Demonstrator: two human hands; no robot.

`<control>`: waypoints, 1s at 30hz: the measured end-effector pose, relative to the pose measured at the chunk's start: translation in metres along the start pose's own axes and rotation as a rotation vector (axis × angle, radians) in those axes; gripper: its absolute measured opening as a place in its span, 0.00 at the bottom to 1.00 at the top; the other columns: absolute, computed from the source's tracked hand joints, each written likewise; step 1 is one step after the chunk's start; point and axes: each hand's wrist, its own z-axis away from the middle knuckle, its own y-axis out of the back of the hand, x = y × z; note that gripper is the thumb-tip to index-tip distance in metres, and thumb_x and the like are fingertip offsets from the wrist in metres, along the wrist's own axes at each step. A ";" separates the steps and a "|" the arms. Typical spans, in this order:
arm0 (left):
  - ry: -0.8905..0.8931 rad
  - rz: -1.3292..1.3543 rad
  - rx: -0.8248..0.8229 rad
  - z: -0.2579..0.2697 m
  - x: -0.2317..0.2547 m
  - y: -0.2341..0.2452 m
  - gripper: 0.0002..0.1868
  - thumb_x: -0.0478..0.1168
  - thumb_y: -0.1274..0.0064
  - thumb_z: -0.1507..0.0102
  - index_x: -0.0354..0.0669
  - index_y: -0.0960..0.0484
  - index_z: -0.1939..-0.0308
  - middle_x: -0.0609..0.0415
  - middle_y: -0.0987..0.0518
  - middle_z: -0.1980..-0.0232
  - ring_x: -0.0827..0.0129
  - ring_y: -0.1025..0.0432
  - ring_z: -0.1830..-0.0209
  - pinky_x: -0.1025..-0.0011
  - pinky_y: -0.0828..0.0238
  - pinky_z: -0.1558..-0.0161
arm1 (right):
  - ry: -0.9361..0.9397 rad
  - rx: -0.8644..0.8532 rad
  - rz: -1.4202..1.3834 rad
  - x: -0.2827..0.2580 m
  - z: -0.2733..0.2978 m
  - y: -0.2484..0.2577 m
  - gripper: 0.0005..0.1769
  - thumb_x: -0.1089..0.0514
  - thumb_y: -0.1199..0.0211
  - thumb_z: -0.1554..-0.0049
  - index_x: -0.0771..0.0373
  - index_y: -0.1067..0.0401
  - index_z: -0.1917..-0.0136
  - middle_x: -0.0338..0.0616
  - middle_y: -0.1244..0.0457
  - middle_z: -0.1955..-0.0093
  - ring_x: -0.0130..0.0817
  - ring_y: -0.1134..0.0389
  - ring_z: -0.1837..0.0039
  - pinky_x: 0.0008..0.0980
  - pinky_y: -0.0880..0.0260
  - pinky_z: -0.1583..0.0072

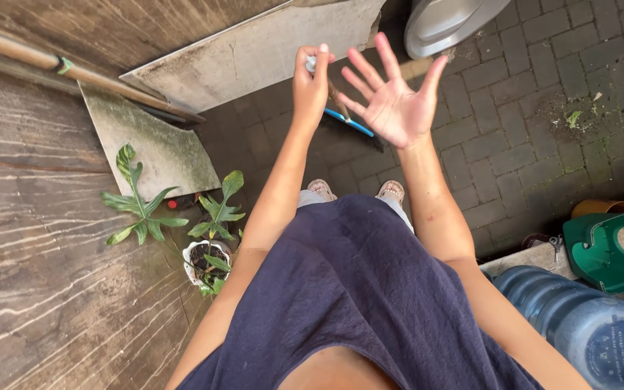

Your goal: Sweeping the tiled outdoor area with a broom.

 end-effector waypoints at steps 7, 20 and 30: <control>-0.194 0.061 -0.033 0.019 0.036 -0.015 0.09 0.42 0.50 0.27 0.41 0.27 0.57 0.58 0.20 0.59 0.77 0.28 0.57 0.75 0.31 0.51 | 0.097 0.007 -0.309 -0.013 -0.014 -0.041 0.58 0.09 0.69 0.54 0.30 0.60 0.16 0.44 0.63 0.11 0.54 0.53 0.18 0.72 0.58 0.21; -0.172 -0.326 -0.144 0.009 0.040 -0.041 0.10 0.42 0.48 0.30 0.40 0.23 0.49 0.54 0.20 0.58 0.71 0.27 0.59 0.71 0.30 0.55 | 0.515 0.601 1.961 0.008 -0.087 -0.035 0.19 0.45 0.40 0.37 0.62 0.19 0.50 0.48 0.30 0.55 0.46 0.30 0.49 0.42 0.33 0.46; -0.145 -0.234 -0.335 -0.025 -0.142 -0.033 0.19 0.45 0.49 0.27 0.42 0.29 0.35 0.52 0.25 0.36 0.66 0.30 0.34 0.67 0.31 0.33 | 0.765 0.380 2.442 0.033 -0.112 0.028 0.20 0.51 0.36 0.42 0.60 0.25 0.73 0.45 0.34 0.70 0.44 0.36 0.58 0.47 0.44 0.49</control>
